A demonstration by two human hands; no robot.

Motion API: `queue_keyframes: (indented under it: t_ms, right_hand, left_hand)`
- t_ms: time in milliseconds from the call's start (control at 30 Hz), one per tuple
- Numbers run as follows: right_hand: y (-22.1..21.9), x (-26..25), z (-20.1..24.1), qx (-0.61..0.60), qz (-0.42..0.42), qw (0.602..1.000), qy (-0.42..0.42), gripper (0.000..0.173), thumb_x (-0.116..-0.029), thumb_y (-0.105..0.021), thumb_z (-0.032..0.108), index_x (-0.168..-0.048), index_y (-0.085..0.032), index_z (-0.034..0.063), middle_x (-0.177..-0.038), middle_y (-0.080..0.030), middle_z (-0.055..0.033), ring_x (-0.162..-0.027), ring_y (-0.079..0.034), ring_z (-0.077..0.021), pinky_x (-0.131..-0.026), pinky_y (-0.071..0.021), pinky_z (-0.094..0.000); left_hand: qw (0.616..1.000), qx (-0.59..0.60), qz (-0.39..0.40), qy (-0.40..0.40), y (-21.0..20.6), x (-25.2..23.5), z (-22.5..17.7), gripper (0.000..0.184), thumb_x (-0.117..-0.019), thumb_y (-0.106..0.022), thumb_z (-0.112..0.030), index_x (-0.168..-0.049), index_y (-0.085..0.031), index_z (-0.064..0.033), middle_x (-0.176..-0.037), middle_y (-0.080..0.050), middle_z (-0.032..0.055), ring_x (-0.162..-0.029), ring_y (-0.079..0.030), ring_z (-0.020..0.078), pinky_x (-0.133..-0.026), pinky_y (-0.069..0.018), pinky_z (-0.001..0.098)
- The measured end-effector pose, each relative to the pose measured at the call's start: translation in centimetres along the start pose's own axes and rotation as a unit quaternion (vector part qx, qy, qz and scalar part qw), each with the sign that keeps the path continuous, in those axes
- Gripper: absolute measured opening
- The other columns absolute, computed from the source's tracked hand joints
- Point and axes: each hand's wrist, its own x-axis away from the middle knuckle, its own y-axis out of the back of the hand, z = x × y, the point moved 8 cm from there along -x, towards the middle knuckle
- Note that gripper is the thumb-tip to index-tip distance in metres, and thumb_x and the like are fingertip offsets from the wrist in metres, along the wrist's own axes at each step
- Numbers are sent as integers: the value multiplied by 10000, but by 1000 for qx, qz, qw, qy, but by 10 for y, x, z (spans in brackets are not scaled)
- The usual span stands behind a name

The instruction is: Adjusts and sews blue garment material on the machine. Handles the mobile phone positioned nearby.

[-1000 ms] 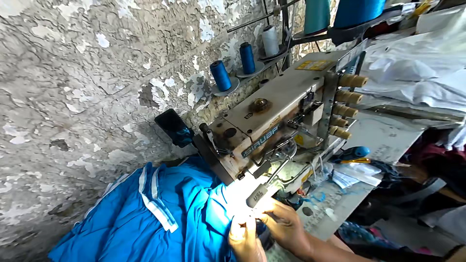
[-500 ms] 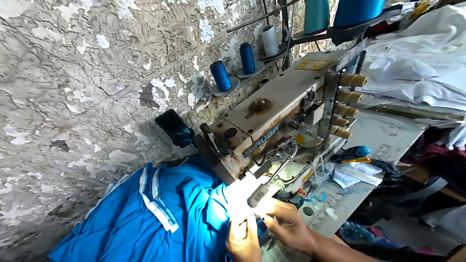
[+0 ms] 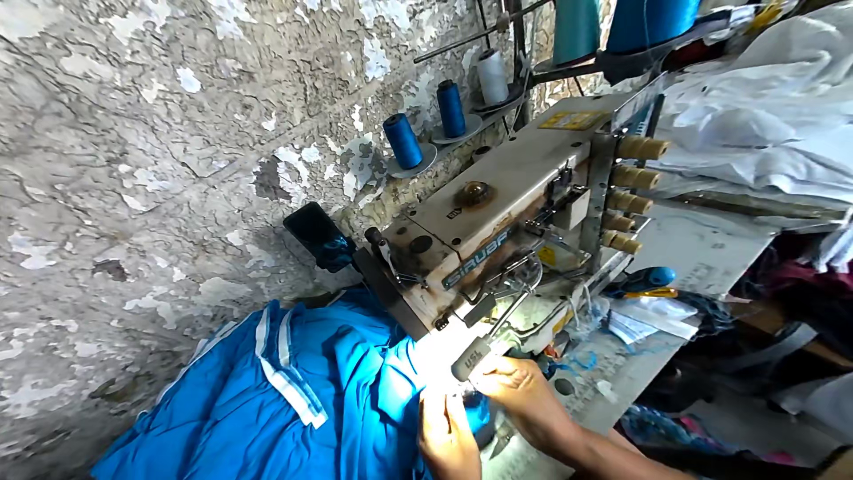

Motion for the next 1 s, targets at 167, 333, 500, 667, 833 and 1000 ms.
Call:
queue_keyframes:
  t_ms: [167, 333, 500, 667, 833, 1000]
  right_hand:
    - [3, -5, -3, -7, -3, 997, -76, 154, -854, -658, -10, -802, -731, 116, -738, -705, 55, -707, -655, -8, -693, -548, -189]
    - [3, -9, -4, 19, 26, 997, -77, 135, -833, -705, -26, -812, -745, 101, -763, -724, 44, -724, -664, -7, -694, -556, -192]
    - [-2, -14, 17, 151, 92, 983, 56, 93, -841, -699, -19, -856, -748, 58, -816, -732, 74, -763, -651, 76, -726, -549, -122]
    - [-10, -13, 30, 190, 110, 964, 153, 61, -839, -703, -16, -876, -749, 1, -886, -739, 21, -842, -655, 79, -792, -544, -101]
    - [-10, -24, 24, 127, 176, 976, 4, 113, -826, -767, -8, -903, -773, 74, -881, -743, 88, -830, -666, 63, -787, -564, -143]
    - [-8, -23, 32, 152, 136, 979, 3, 68, -879, -693, 34, -886, -735, 86, -793, -709, 106, -738, -626, 82, -699, -528, -127]
  left_hand:
    - [996, 65, 23, 53, 0, -4, 6, 99, -889, -592, 48, -946, -660, 93, -826, -676, 30, -796, -662, -26, -771, -564, 143]
    - [980, 141, 25, 141, -4, -4, 22, 144, -809, -722, 18, -947, -696, 47, -868, -714, 61, -826, -710, 87, -754, -611, 246]
    - [908, 314, 62, 269, -13, -1, 23, 201, -807, -639, 140, -938, -661, -11, -863, -726, 37, -813, -719, 119, -758, -623, 302]
    - [905, 321, 57, 274, -10, 2, 19, 245, -779, -651, 155, -948, -710, -11, -860, -754, 10, -818, -728, 87, -782, -619, 273]
    - [933, 302, 55, 186, -6, 0, 22, 243, -740, -719, 133, -890, -756, -55, -874, -763, -15, -840, -727, 63, -790, -615, 254]
    - [909, 374, 35, 182, -7, -3, 18, 184, -828, -715, 60, -909, -769, -96, -871, -767, -8, -832, -724, 66, -787, -603, 247]
